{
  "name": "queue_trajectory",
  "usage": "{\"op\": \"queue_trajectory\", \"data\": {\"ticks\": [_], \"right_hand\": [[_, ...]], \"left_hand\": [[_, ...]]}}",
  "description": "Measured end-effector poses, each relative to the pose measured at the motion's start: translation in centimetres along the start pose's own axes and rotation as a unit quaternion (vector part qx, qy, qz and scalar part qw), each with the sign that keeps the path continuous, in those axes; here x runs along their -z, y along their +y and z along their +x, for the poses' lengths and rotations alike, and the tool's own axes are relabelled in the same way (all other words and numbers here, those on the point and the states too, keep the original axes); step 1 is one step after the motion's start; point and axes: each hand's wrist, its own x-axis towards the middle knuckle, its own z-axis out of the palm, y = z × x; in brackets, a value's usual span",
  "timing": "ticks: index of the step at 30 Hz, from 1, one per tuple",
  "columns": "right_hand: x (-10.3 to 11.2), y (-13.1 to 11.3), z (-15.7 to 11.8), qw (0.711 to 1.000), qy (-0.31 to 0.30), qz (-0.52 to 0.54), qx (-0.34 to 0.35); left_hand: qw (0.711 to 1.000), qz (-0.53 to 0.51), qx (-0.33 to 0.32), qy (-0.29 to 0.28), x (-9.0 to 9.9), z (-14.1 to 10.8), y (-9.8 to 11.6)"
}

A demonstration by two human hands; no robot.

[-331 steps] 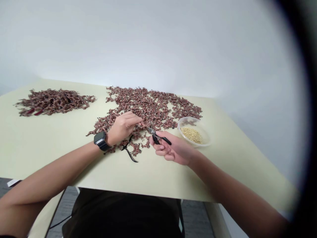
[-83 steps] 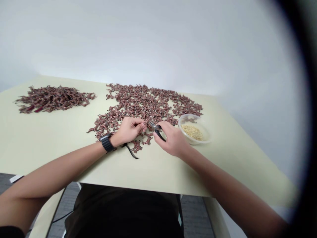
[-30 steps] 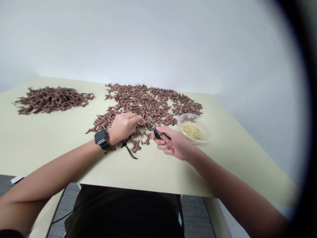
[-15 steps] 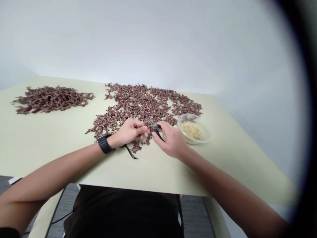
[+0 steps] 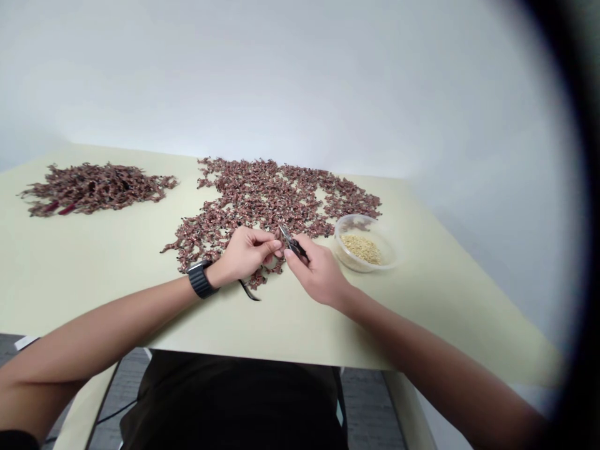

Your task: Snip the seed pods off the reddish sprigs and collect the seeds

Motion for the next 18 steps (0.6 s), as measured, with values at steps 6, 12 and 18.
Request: {"op": "queue_trajectory", "data": {"ticks": [6,12,18], "right_hand": [[-0.8,0.0,0.1,0.992,-0.018,0.115,-0.049],[-0.7,0.7,0.5,0.992,-0.007,0.116,-0.055],[0.5,1.2,0.7,0.998,0.04,-0.039,-0.008]], "left_hand": [[0.99,0.12,-0.061,0.041,-0.2,-0.2,0.4],[0.996,0.083,-0.029,0.027,0.0,0.1,0.2],[0.976,0.186,-0.06,0.099,1.1,0.8,-0.1]]}}
